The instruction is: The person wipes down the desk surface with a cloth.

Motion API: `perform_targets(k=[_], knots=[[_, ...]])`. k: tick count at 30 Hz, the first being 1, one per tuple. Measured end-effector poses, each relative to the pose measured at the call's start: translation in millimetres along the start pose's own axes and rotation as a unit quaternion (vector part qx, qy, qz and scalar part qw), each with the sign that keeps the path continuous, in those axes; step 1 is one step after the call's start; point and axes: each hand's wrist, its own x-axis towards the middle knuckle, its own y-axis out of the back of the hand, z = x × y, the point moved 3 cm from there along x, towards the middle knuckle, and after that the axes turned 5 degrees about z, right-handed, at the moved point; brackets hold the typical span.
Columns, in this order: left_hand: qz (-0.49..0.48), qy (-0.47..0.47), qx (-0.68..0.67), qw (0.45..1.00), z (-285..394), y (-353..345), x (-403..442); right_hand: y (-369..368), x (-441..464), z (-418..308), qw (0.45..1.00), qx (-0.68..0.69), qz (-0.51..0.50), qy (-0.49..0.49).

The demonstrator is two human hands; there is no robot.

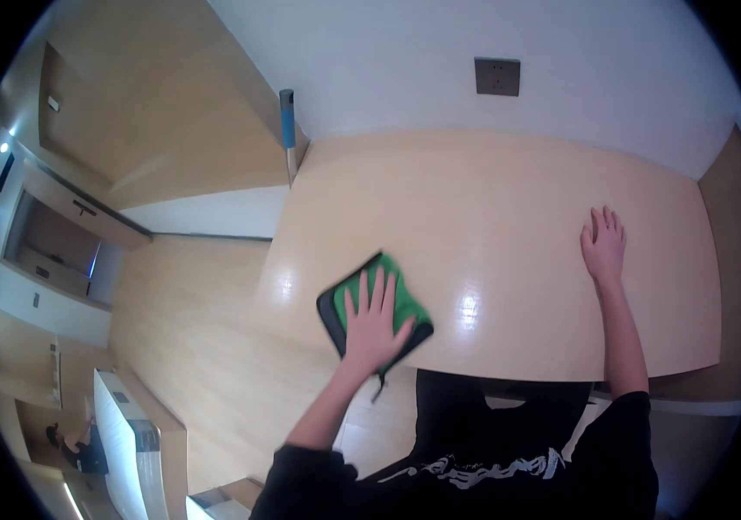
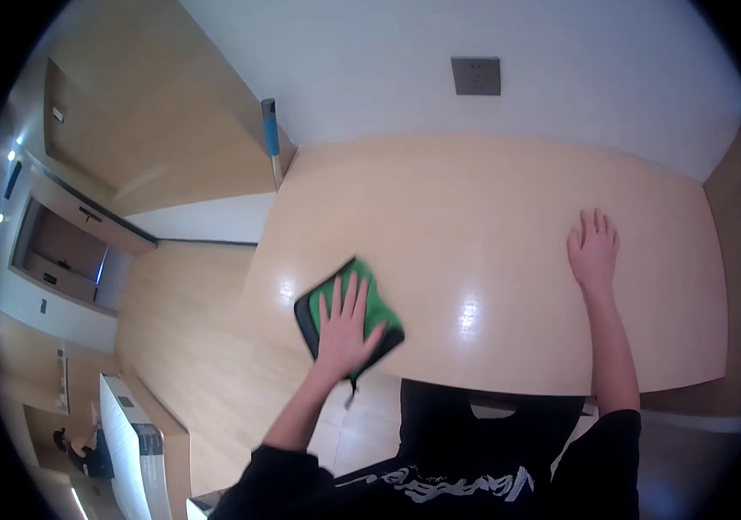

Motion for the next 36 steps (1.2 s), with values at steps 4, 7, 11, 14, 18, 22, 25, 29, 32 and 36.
perform_targets(k=[4,7,11,14,18,22,25,29,32,36], knots=[[-0.045,0.034,-0.008,0.998,11,10,-40,-3,0,0,1.000,-0.016,-0.007,0.001],[-0.060,0.039,0.002,0.997,10,5,-19,-2,-2,-2,1.000,-0.012,-0.016,-0.001],[-0.043,0.037,0.025,0.998,-5,-20,59,-6,-1,3,1.000,-0.017,-0.017,-0.004],[-0.010,0.063,0.053,0.997,-21,-53,141,-1,-1,1,1.000,-0.009,-0.019,-0.009],[0.038,0.120,0.043,0.991,-35,-94,256,-3,-1,1,1.000,-0.011,-0.005,-0.011],[0.041,0.232,0.046,0.971,-31,-107,342,-4,-2,1,1.000,0.000,0.004,-0.002],[0.055,0.291,0.057,0.954,-22,-122,370,-4,-2,1,1.000,0.005,0.017,0.001],[0.063,0.242,0.046,0.967,-12,-118,349,-3,-1,-1,1.000,0.019,0.015,-0.002],[0.053,0.131,0.023,0.990,9,-114,314,-3,-2,0,0.999,0.033,0.019,-0.001],[0.026,0.045,0.027,0.998,53,-89,238,2,-4,7,0.996,0.052,0.064,0.024]])
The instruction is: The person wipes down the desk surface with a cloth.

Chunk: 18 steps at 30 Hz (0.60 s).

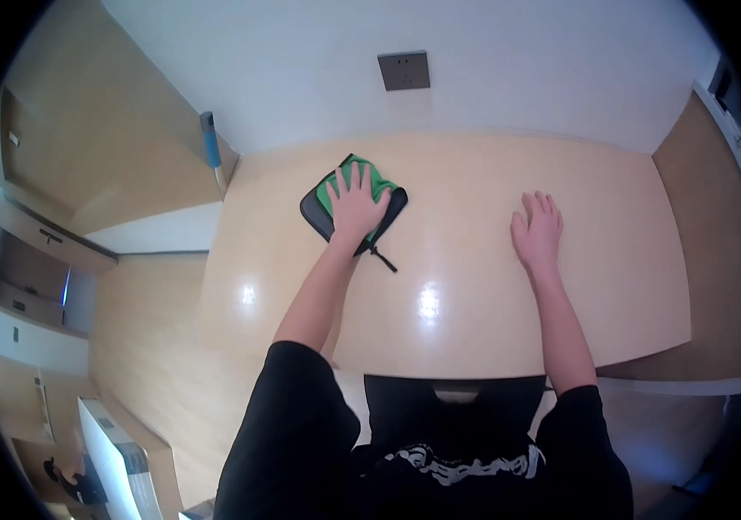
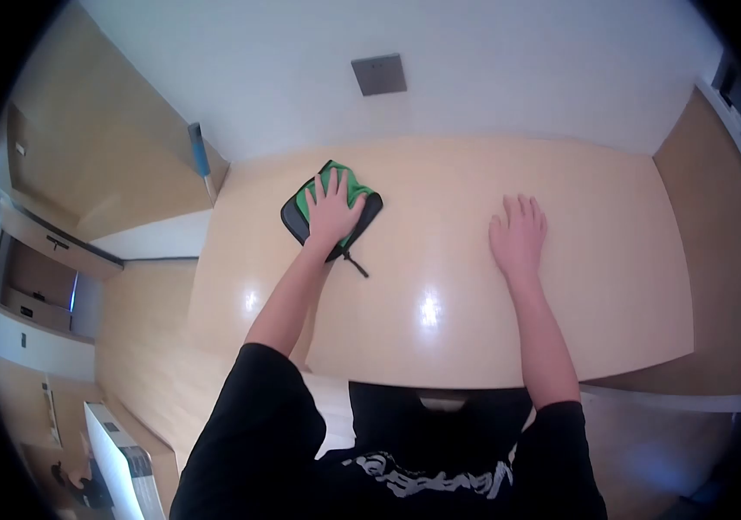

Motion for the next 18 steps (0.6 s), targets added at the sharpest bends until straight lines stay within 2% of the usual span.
perform_targets(k=[2,3,4,5,7,8,9,10,12,18], knots=[[-0.014,-0.040,-0.007,0.999,15,16,-46,24,4,-8,0.963,0.251,0.007,-0.102],[-0.017,-0.064,-0.022,0.998,21,22,-68,43,4,-17,0.964,0.246,0.006,-0.097],[0.004,-0.093,-0.044,0.995,25,27,-94,62,3,-32,0.905,0.408,-0.074,-0.095],[-0.003,-0.109,-0.053,0.993,31,37,-119,85,-1,-50,0.811,0.555,-0.156,-0.095],[-0.028,-0.139,-0.065,0.988,42,61,-164,170,-27,-94,0.689,0.689,-0.225,0.024],[-0.044,-0.141,-0.066,0.987,47,70,-184,224,-43,-127,0.589,0.787,-0.169,0.070],[-0.061,-0.145,-0.065,0.985,52,78,-201,257,-53,-144,0.527,0.823,-0.160,0.140],[-0.068,-0.140,-0.065,0.986,56,84,-215,278,-60,-153,0.498,0.828,-0.166,0.197],[-0.070,-0.131,-0.071,0.986,61,86,-230,300,-65,-160,0.474,0.826,-0.161,0.258],[-0.055,-0.116,-0.078,0.989,65,78,-220,309,-77,-157,0.485,0.814,-0.144,0.286]])
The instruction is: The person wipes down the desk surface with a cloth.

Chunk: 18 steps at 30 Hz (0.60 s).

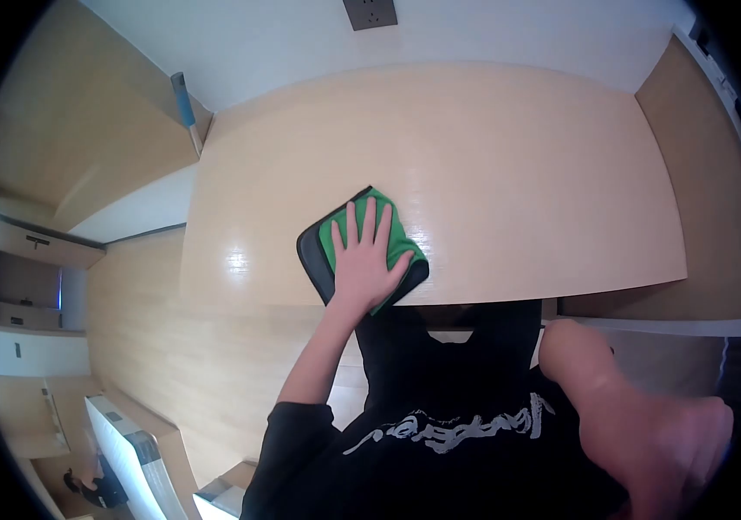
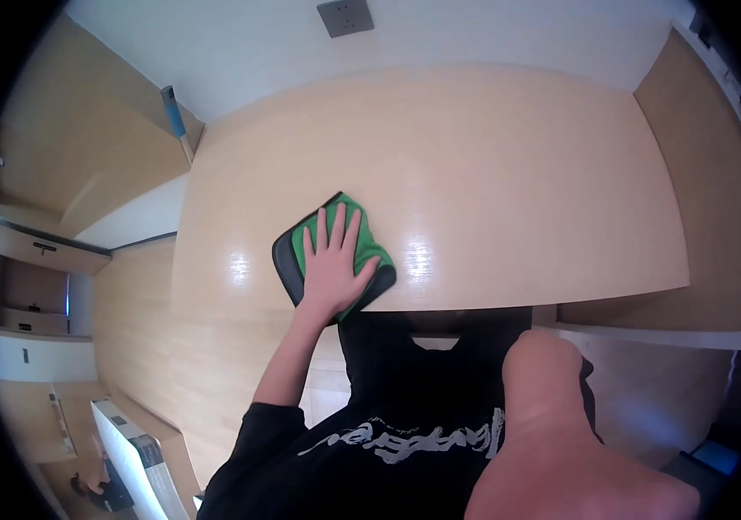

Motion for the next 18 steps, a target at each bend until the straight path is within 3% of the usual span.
perform_targets(k=[8,18], knots=[[0.040,0.036,0.071,0.996,-46,-36,121,27,-1,-6,0.999,-0.040,0.014,0.008],[0.027,0.193,0.067,0.979,-87,-55,282,79,0,-10,0.996,-0.080,0.037,0.023]])
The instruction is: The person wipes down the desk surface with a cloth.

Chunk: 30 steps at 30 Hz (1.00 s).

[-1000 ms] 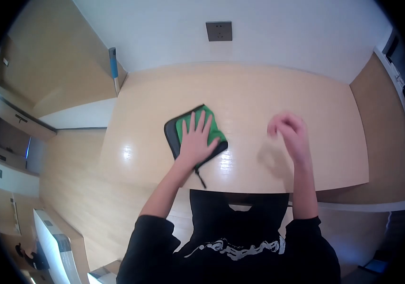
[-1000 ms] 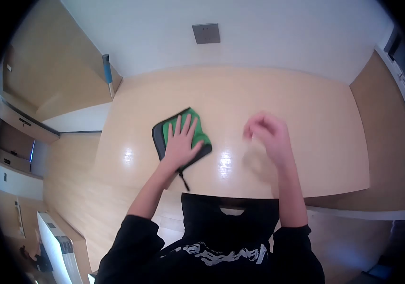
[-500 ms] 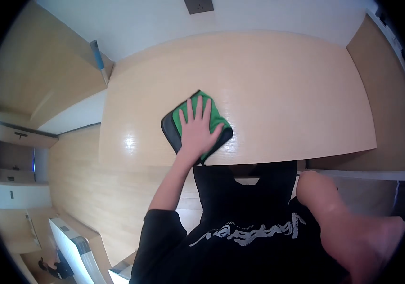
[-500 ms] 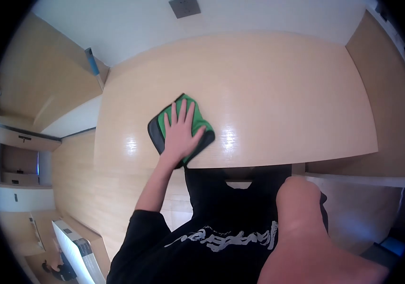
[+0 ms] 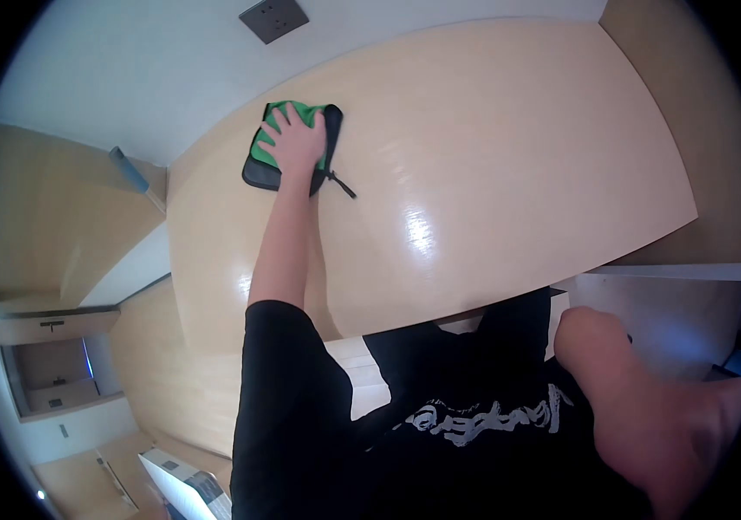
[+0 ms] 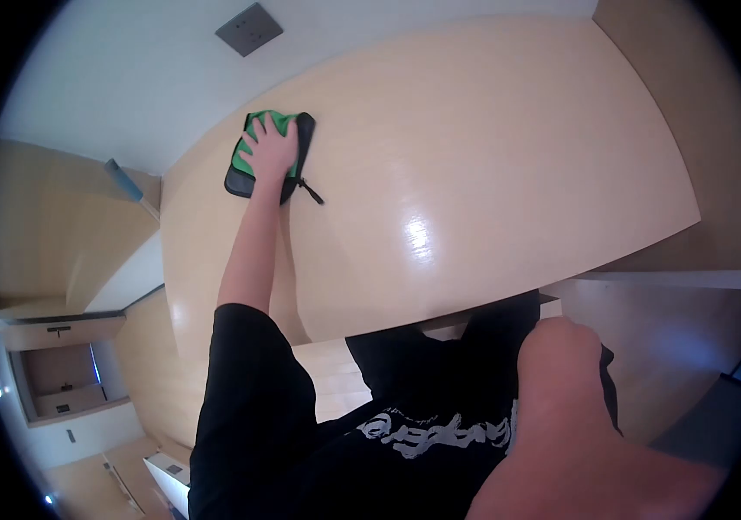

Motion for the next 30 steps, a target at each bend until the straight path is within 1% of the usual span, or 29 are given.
perform_targets(k=[1,3,5,6,8,9,10,11,12,13,15,16,18,19,20,21,22,23,24,27,29,30], knots=[[-0.003,-0.002,0.001,1.000,-1,-8,6,4,-3,2,1.000,-0.003,0.003,0.003],[0.003,0.035,0.008,0.999,-5,-17,22,10,-6,5,1.000,-0.010,0.005,0.005],[0.012,0.040,-0.004,0.999,-2,-20,33,29,-16,8,0.999,-0.037,0.026,-0.005],[0.011,0.050,-0.002,0.999,-2,-24,33,37,-27,10,0.997,-0.059,0.044,-0.014],[0.015,0.070,0.005,0.997,1,-26,36,67,-57,24,0.980,-0.127,0.140,-0.061],[0.025,0.075,-0.005,0.997,3,-24,37,85,-79,36,0.957,-0.167,0.215,-0.105],[0.025,0.077,0.002,0.997,4,-22,32,105,-107,52,0.913,-0.182,0.328,-0.160],[0.022,0.080,0.010,0.996,3,-22,26,123,-123,62,0.858,-0.225,0.409,-0.213],[0.036,0.071,0.002,0.997,-1,-27,23,140,-131,68,0.791,-0.264,0.485,-0.264],[0.053,0.057,-0.002,0.997,1,-27,17,150,-130,68,0.796,-0.262,0.480,-0.260],[0.063,0.007,-0.004,0.998,5,-26,6,176,-121,73,0.733,-0.347,0.478,-0.338],[0.056,-0.030,-0.013,0.998,9,-22,-1,194,-116,88,0.738,-0.344,0.473,-0.336],[0.047,-0.127,-0.028,0.990,13,-20,-36,218,-115,113,0.720,-0.472,0.423,-0.284],[0.042,-0.183,-0.031,0.982,19,-20,-50,235,-112,130,0.723,-0.468,0.421,-0.286],[0.022,-0.217,-0.040,0.975,25,-8,-73,249,-109,148,0.716,-0.473,0.428,-0.285],[0.006,-0.254,-0.049,0.966,30,7,-107,257,-112,159,0.709,-0.479,0.437,-0.279],[-0.002,-0.287,-0.050,0.957,31,16,-140,265,-122,169,0.714,-0.476,0.436,-0.271],[-0.012,-0.322,-0.052,0.945,29,26,-174,269,-133,178,0.689,-0.546,0.380,-0.289],[-0.031,-0.337,-0.063,0.939,27,40,-207,270,-138,181,0.656,-0.611,0.320,-0.307],[-0.066,-0.362,-0.076,0.927,16,71,-285,257,-140,176,0.676,-0.593,0.316,-0.302],[-0.077,-0.338,-0.082,0.934,11,83,-314,256,-140,175,0.688,-0.574,0.324,-0.303],[-0.057,-0.308,-0.075,0.947,10,85,-325,258,-139,175,0.697,-0.559,0.330,-0.304]])
